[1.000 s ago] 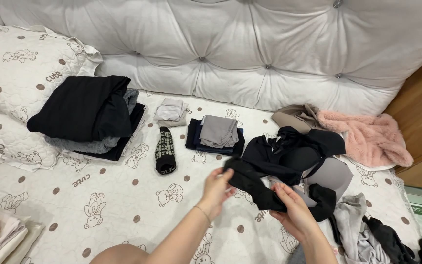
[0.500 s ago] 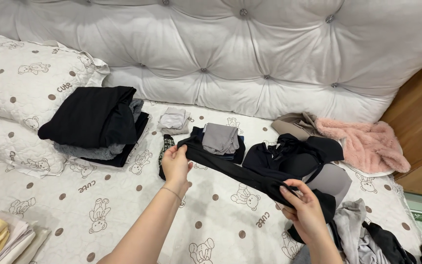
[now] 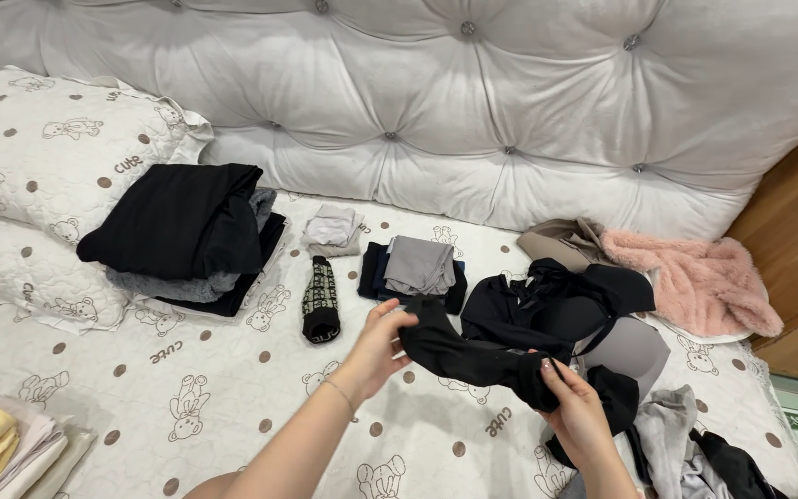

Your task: Folding and organizing various items of underwear, bras, and socks on a bed.

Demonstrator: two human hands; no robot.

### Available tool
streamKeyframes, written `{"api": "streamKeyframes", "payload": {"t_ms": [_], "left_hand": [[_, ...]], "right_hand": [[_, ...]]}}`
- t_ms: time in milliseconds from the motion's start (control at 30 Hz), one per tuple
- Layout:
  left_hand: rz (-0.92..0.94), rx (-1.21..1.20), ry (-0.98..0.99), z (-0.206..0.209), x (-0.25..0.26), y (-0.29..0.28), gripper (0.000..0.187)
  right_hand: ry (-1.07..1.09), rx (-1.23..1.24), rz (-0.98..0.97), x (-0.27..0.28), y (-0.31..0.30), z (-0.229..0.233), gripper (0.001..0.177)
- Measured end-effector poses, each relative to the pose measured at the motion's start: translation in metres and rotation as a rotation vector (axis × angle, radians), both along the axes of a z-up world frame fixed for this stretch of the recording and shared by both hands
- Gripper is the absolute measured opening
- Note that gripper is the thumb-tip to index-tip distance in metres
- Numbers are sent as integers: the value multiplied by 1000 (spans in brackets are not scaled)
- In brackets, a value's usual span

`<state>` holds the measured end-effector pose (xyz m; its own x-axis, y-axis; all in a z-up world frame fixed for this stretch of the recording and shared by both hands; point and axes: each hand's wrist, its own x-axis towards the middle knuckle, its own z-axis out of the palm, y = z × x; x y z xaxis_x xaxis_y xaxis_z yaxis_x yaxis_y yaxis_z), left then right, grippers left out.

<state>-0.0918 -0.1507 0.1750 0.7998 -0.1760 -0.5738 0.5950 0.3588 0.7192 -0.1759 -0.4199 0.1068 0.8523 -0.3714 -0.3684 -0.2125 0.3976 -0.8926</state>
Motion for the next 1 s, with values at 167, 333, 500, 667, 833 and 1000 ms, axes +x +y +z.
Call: {"api": "streamKeyframes", "payload": {"t_ms": [167,333,500,667,833,1000], "left_hand": [[295,36,-86,-57,35,38,24],[344,273,-117,-72,28,51,11],[-280,534,-291,-74,-25,-21,46],[-478,747,-563,-65,-49,-68,36],[-426,808,-562,-51,-45,-57,29],[-475,857,-730,-43,-39,-37,27]], "right_hand": [[-1,-36,10,0,-3,-2,32],[-41,-47,-34,4,-9,-13,27],[93,-143,11,12,13,-20,35],[5,-237,280,-4,27,4,30],[155,-318,68,-2,-36,-8,35],[545,-266,-367,11,-118,-150,26]]}}
